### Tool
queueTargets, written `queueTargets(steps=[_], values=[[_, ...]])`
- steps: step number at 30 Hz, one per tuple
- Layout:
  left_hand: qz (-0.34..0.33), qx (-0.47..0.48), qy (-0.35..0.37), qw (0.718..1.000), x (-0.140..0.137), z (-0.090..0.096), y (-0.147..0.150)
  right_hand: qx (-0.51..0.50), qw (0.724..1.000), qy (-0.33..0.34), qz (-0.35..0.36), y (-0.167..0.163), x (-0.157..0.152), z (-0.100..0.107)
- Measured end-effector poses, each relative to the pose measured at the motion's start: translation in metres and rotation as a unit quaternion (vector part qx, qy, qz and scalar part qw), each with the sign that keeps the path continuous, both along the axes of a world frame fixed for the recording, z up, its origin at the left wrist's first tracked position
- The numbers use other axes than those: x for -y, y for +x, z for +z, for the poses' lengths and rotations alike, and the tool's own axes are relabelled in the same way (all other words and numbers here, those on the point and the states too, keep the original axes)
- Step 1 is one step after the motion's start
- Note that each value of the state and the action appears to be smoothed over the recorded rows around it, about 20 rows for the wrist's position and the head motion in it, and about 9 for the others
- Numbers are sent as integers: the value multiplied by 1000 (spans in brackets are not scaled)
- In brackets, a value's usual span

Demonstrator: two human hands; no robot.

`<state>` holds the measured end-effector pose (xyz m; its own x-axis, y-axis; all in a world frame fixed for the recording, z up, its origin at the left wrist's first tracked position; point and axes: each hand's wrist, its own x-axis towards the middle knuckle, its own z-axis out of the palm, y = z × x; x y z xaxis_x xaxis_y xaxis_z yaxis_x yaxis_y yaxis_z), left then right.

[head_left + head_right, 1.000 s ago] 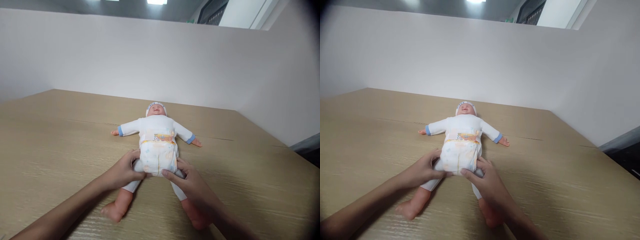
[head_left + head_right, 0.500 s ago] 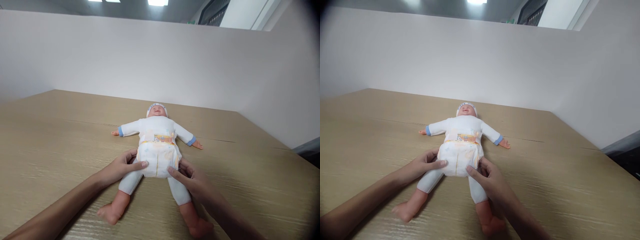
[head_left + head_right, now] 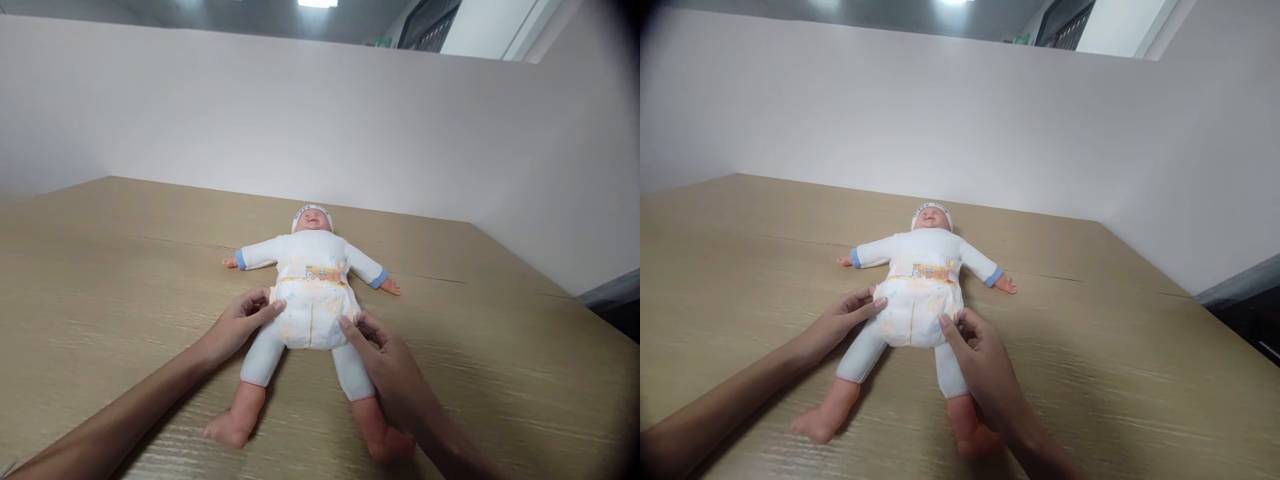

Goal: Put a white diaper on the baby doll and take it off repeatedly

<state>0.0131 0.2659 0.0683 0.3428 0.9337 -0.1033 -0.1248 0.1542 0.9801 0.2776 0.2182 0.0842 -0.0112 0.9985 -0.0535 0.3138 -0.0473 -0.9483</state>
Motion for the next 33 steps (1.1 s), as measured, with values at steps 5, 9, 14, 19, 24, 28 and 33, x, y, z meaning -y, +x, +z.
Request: queueTargets(steps=[5,9,14,19,24,28,33], values=[[57,-93,80,991,3,-6,-2,85,991,83,-64,-3,-3,-8],[100,-175,132,971,13,-8,-3,66,995,74,-11,5,4,-8],[151,-270,252,917,33,-5,-9,76,996,33,-21,23,34,-4],[69,-278,320,903,40,-7,-10,172,968,181,-16,30,39,-9],[79,-283,319,901,33,-10,-23,167,958,220,79,44,21,-16],[131,-294,308,895,6,-13,-35,135,952,273,-27,57,-14,-19],[297,-349,346,819,-61,-24,-31,236,873,390,-172,62,-89,-30]])
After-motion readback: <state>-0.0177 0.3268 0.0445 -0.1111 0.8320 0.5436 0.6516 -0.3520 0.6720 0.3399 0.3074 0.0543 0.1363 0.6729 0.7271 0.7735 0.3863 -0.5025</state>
